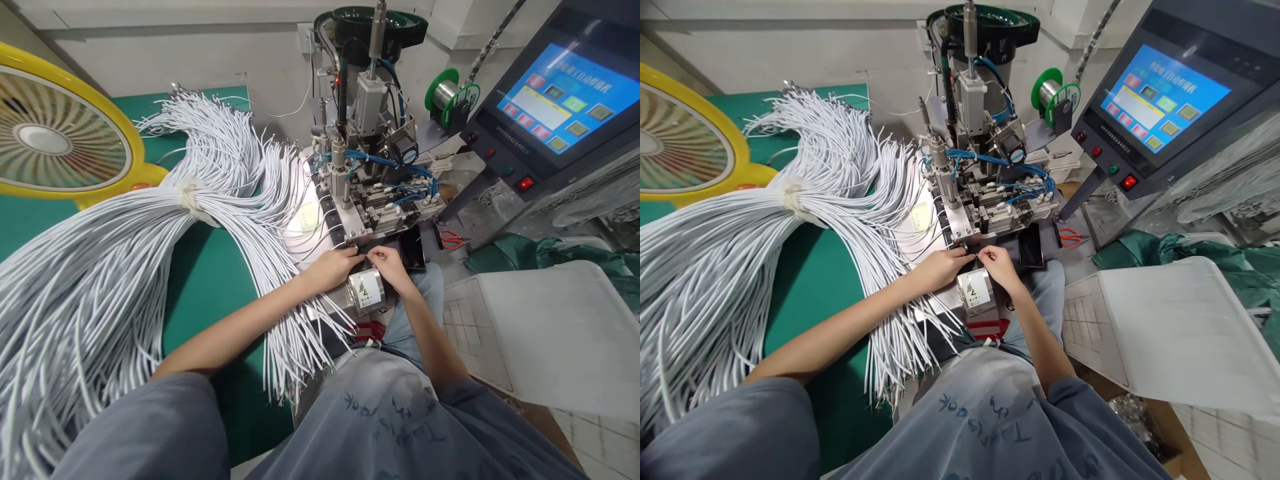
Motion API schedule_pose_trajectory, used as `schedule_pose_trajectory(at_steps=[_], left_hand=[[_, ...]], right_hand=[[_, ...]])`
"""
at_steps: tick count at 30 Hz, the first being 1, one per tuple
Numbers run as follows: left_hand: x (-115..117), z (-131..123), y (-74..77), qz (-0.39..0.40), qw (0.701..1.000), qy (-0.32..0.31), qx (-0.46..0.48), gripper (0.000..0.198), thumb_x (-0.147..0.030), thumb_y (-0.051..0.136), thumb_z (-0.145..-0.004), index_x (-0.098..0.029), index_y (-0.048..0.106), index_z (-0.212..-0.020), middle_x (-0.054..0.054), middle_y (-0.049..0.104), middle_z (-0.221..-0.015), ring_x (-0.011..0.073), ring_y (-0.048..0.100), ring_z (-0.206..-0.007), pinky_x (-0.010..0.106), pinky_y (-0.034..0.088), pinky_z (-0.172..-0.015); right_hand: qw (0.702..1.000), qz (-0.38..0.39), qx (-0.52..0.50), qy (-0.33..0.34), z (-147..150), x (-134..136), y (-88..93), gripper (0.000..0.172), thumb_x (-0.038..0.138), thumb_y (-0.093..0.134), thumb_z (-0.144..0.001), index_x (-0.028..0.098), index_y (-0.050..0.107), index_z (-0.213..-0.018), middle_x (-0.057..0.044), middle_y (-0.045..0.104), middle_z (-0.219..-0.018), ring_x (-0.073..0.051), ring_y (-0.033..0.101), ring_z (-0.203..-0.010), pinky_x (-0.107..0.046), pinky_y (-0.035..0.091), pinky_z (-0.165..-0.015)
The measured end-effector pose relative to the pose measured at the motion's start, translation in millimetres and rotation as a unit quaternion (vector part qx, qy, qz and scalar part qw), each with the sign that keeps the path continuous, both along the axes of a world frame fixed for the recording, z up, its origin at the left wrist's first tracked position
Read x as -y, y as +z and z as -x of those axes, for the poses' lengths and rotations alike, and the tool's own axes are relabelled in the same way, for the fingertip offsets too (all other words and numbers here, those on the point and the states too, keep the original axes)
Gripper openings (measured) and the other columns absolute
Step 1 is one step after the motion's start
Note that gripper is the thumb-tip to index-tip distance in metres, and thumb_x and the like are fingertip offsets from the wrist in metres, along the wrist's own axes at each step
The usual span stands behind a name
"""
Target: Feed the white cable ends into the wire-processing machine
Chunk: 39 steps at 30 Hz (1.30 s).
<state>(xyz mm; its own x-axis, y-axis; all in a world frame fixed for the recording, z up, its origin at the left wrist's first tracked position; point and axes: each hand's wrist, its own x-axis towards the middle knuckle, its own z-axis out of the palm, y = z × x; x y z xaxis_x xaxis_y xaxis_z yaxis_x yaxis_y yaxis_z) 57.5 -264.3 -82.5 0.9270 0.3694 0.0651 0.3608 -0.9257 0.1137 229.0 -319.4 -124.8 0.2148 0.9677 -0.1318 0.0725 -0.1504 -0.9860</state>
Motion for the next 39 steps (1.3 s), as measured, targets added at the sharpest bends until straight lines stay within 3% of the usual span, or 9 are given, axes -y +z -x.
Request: schedule_pose_trajectory(at_steps=[7, 15, 22, 28, 32, 34, 39], left_hand=[[1, 1, -0.5, -0.015, 1.0, -0.012, -0.009, 0.04, -0.003, 0.04, -0.082, -0.011, 0.056, -0.118, 0.006, 0.061, -0.09, 0.0155, 0.063, -0.076, 0.024, 0.049, -0.063], [3, 0, 3.2, -0.057, 0.997, -0.013, -0.048, 0.037, -0.005, 0.039, -0.086, -0.011, 0.053, -0.12, 0.007, 0.06, -0.091, 0.0158, 0.064, -0.079, 0.022, 0.046, -0.058], [7, 0, 4.5, -0.082, 0.994, 0.001, -0.072, 0.037, -0.007, 0.038, -0.088, -0.012, 0.051, -0.122, 0.01, 0.057, -0.094, 0.0175, 0.063, -0.079, 0.023, 0.043, -0.054], [7, 1, 9.2, -0.046, 0.996, 0.037, -0.062, 0.043, -0.007, 0.038, -0.087, -0.017, 0.053, -0.125, 0.01, 0.058, -0.091, 0.0171, 0.062, -0.073, 0.024, 0.041, -0.053], [8, 2, 19.7, -0.013, 0.995, 0.068, -0.071, 0.03, -0.005, 0.043, -0.081, -0.015, 0.067, -0.097, 0.009, 0.061, -0.082, 0.0188, 0.062, -0.07, 0.026, 0.04, -0.055], [10, 3, 24.6, -0.008, 0.991, 0.097, -0.095, 0.024, -0.003, 0.045, -0.078, -0.012, 0.067, -0.082, 0.01, 0.063, -0.078, 0.0211, 0.063, -0.072, 0.027, 0.041, -0.056], [15, 4, 28.4, -0.003, 0.987, 0.122, -0.101, 0.024, -0.002, 0.044, -0.08, -0.011, 0.065, -0.084, 0.01, 0.064, -0.079, 0.0218, 0.064, -0.073, 0.028, 0.043, -0.059]], right_hand=[[0.998, 0.031, 0.012, 0.049, -6, -7, 6.6, 0.018, 0.035, 0.056, -0.06, 0.017, 0.057, -0.06, 0.005, 0.047, -0.051, -0.01, 0.042, -0.05, -0.024, 0.033, -0.05], [0.998, 0.042, -0.021, 0.034, -3, -5, 3.3, 0.019, 0.037, 0.058, -0.061, 0.018, 0.054, -0.059, 0.007, 0.041, -0.048, -0.008, 0.035, -0.046, -0.023, 0.028, -0.048], [0.999, 0.024, -0.017, -0.012, 2, -3, 2.3, 0.023, 0.039, 0.058, -0.061, 0.018, 0.058, -0.069, 0.001, 0.056, -0.063, -0.011, 0.049, -0.054, -0.024, 0.034, -0.049], [0.997, 0.057, -0.016, 0.046, -1, -7, 2.8, 0.02, 0.039, 0.054, -0.063, 0.019, 0.052, -0.064, 0.004, 0.049, -0.053, -0.009, 0.043, -0.048, -0.022, 0.031, -0.047], [0.996, 0.048, -0.006, 0.074, -2, -7, 1.7, 0.022, 0.04, 0.051, -0.066, 0.02, 0.046, -0.059, 0.006, 0.041, -0.049, -0.007, 0.033, -0.043, -0.022, 0.027, -0.045], [0.996, 0.038, 0.005, 0.079, -1, -7, 0.4, 0.023, 0.04, 0.049, -0.068, 0.02, 0.045, -0.059, 0.007, 0.038, -0.048, -0.008, 0.032, -0.043, -0.022, 0.026, -0.045], [0.997, 0.01, 0.06, 0.052, -2, -8, -6.2, 0.022, 0.039, 0.047, -0.072, 0.021, 0.041, -0.059, 0.006, 0.036, -0.049, -0.01, 0.034, -0.047, -0.023, 0.028, -0.047]])
